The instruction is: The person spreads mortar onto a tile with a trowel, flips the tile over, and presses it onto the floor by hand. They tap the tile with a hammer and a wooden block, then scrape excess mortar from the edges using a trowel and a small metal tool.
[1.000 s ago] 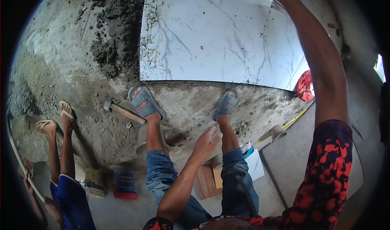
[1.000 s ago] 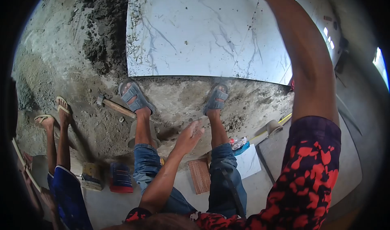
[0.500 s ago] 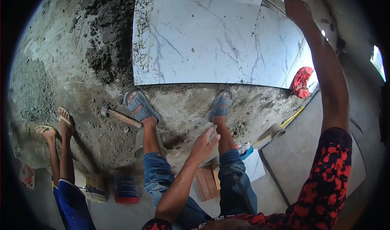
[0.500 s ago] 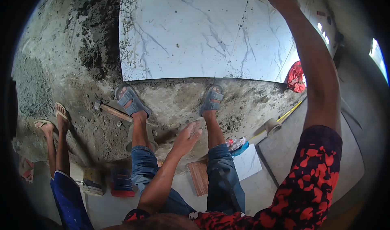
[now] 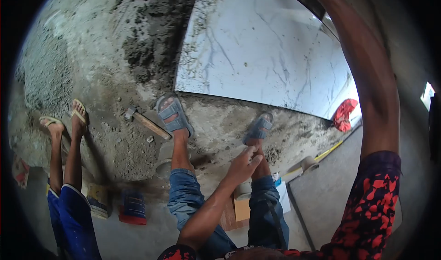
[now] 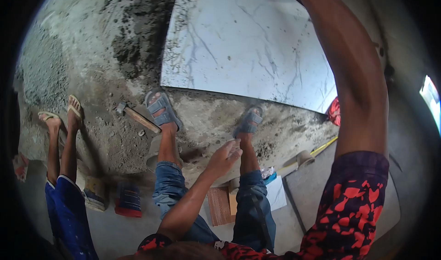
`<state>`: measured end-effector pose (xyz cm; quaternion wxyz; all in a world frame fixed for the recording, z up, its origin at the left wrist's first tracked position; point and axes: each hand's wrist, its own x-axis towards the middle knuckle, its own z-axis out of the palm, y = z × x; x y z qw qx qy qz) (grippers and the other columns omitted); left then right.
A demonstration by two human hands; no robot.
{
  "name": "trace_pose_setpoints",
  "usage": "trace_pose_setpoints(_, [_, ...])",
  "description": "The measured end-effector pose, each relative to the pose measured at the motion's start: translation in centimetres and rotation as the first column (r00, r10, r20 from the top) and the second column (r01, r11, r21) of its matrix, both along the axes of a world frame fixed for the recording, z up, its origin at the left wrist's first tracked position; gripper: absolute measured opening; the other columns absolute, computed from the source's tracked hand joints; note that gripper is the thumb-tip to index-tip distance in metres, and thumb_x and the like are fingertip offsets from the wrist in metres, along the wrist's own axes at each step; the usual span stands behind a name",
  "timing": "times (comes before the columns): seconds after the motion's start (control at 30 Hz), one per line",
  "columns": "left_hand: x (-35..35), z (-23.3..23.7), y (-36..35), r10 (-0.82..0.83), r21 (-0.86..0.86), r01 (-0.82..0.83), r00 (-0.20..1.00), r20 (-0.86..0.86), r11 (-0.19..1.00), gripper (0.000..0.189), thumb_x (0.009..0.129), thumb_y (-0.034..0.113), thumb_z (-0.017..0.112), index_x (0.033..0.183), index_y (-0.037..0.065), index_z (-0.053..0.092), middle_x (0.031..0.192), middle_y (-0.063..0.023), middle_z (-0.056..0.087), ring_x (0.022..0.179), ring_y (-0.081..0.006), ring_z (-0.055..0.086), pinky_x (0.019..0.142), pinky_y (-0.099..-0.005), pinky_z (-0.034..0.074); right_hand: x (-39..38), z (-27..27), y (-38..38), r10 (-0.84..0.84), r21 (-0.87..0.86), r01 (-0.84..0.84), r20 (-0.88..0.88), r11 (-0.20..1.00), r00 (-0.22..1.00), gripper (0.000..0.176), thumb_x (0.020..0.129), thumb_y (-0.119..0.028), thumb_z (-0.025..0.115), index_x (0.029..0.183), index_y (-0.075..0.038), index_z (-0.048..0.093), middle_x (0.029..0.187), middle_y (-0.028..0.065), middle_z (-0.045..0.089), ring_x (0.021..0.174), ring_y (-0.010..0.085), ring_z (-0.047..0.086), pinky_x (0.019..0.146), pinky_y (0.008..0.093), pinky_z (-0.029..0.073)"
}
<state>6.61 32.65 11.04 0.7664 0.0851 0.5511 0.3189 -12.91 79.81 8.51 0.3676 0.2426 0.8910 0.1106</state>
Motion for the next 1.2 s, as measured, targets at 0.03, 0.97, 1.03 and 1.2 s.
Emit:
trace_pose_setpoints(0.03, [0.4, -0.3, -0.4, 0.015, 0.013, -0.015, 1.0, -0.013, 1.0, 0.06, 0.093, 0.043, 0.051, 0.134, 0.0, 0.042, 0.133, -0.0192, 0.048, 0.119, -0.031, 0.051, 0.099, -0.0381, 0.04, 0.9, -0.6, -0.2, -0.056, -0.061, 0.041, -0.268, 0.997, 0.962, 0.026, 0.084, -0.014, 0.053, 0.099, 0.005, 0.065, 0.089, 0.0225, 0.067, 0.077, 0.0311, 0.067, 0.065, 0.0415, 0.053])
trace_pose_setpoints(0.97, [0.9, 1.2, -2.5, -0.399, 0.055, 0.408, 0.909, -0.122, 0.911, 0.046, 0.085, 0.034, 0.056, 0.123, 0.008, 0.049, 0.12, -0.0226, 0.056, 0.098, -0.0418, 0.059, 0.078, -0.0501, 0.048, 16.7, -8.6, -44.7, -0.695, -0.845, 0.396, 0.041, 0.359, 0.717, 0.034, 0.091, -0.028, 0.049, 0.109, 0.0, 0.043, 0.096, 0.0287, 0.057, 0.089, 0.0465, 0.056, 0.077, 0.0538, 0.044])
trace_pose_setpoints(1.03, [1.5, 0.9, -3.2, -0.45, 0.022, 0.455, 0.886, -0.112, 0.89, 0.048, 0.085, 0.036, 0.056, 0.123, 0.009, 0.049, 0.122, -0.0214, 0.056, 0.101, -0.0408, 0.059, 0.08, -0.0492, 0.048, 15.9, -10.4, -45.2, -0.681, -0.838, 0.392, 0.034, 0.38, 0.731, 0.034, 0.091, -0.028, 0.048, 0.11, 0.0, 0.044, 0.098, 0.0286, 0.057, 0.09, 0.0462, 0.056, 0.077, 0.0533, 0.045])
trace_pose_setpoints(1.2, [6.7, 0.0, -5.5, -0.379, 0.012, 0.384, 0.915, -0.14, 0.923, 0.054, 0.084, 0.041, 0.057, 0.127, 0.01, 0.047, 0.122, -0.0195, 0.056, 0.113, -0.0377, 0.053, 0.087, -0.0462, 0.045, 17.5, -11.5, -44.3, -0.66, -0.759, 0.445, 0.027, 0.475, 0.751, 0.036, 0.092, -0.029, 0.047, 0.114, -0.001, 0.045, 0.105, 0.0284, 0.057, 0.095, 0.0445, 0.057, 0.082, 0.0513, 0.046])
